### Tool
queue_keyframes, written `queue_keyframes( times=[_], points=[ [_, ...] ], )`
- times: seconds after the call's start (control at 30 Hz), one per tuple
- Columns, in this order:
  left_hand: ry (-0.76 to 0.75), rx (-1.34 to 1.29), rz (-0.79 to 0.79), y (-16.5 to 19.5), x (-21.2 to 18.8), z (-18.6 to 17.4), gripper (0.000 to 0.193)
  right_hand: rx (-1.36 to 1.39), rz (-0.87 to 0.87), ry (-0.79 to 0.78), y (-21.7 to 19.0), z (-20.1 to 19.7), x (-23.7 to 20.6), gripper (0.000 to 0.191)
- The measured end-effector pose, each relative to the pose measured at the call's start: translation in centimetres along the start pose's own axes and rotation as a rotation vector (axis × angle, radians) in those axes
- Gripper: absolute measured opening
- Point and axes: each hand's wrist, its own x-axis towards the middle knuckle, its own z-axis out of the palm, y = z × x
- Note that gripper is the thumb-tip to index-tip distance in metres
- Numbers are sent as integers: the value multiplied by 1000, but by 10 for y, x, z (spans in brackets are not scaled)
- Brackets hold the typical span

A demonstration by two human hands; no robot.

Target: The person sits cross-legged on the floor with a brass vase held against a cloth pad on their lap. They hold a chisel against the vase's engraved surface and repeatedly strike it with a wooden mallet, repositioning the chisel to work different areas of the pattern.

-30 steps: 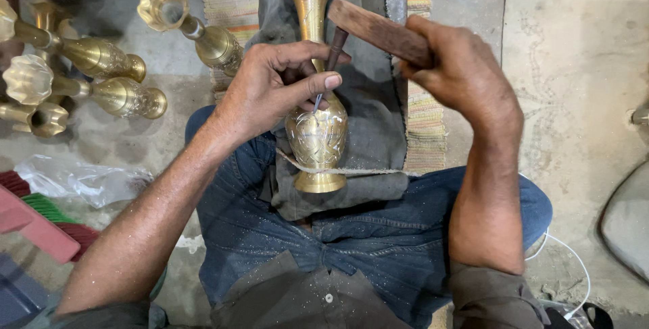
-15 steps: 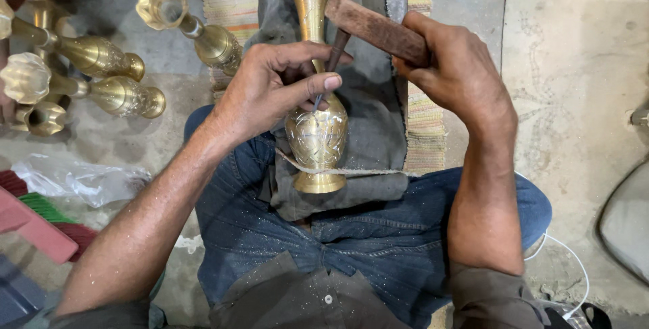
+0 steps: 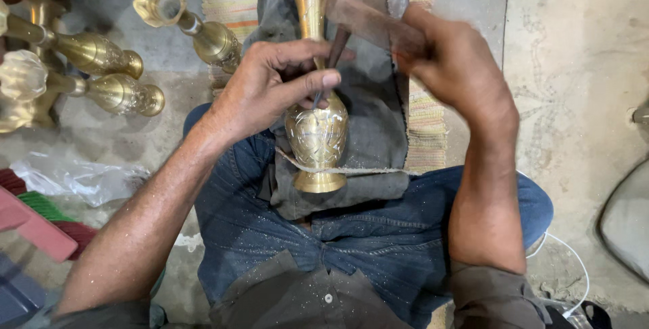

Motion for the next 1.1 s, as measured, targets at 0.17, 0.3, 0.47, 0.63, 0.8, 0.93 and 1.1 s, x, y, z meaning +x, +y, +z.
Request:
queue_keyframes(
  times=[0.17,0.3,0.47,0.63,0.8,0.93,1.1],
  points=[
    [-30,-52,17,3,-2,-1,37,386,34,-26,-6,-2,0,18],
    [-36,-86,-6,5,-1,-2,37,-18,-144,2,-5,-1,-4,22],
    [-41,-66,11,4,-1,-2,37,-244,-233,30,-9,2,-4,28],
    [-50,-82,40,-1,-2,-3,36,-155,-142,38,-18,-3,-5,28],
    [-52,-36,70,-6,-1,-3,36,-13,-85,52,-20,-2,-6,29],
    [-57,-48,15,-7,-1,-4,36,-40,-68,39,-18,1,-5,28],
    [-73,-84,68,-7,-3,-5,35,-81,-168,26,-23,-2,-5,28]
  ],
)
